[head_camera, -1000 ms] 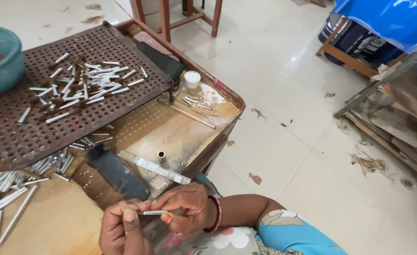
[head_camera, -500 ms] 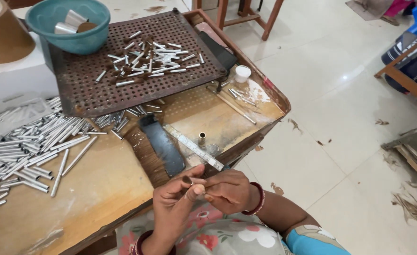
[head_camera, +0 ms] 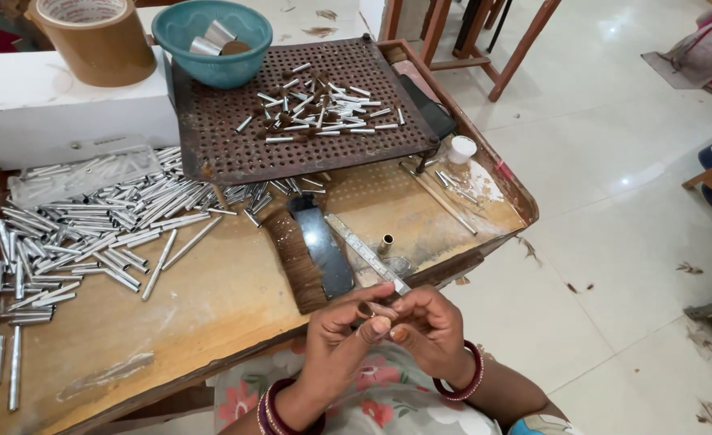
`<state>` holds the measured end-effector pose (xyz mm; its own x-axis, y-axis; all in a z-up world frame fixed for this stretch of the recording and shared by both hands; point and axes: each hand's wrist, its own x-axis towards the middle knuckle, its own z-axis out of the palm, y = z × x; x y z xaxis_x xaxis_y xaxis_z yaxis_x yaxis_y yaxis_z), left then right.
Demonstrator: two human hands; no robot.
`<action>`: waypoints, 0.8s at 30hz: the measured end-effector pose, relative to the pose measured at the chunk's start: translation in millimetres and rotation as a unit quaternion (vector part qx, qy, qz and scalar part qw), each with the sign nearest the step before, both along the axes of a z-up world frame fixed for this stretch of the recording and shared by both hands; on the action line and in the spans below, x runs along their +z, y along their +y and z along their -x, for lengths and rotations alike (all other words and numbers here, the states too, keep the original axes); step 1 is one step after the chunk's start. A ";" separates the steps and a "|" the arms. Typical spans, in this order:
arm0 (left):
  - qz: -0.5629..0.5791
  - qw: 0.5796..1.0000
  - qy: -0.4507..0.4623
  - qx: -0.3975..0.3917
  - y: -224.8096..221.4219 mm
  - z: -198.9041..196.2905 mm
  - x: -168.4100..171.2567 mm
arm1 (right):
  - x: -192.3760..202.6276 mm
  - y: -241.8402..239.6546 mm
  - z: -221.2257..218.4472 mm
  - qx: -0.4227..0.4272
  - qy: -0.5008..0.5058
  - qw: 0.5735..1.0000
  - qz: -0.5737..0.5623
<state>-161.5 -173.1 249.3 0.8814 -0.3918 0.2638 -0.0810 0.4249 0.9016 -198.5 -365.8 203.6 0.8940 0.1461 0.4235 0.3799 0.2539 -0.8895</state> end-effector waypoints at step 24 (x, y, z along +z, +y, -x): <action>-0.073 0.874 -0.139 0.459 103.1 -35.0 -0.7 | 11.1 -51.8 -143.6 -0.238 0.006 0.971 -0.015</action>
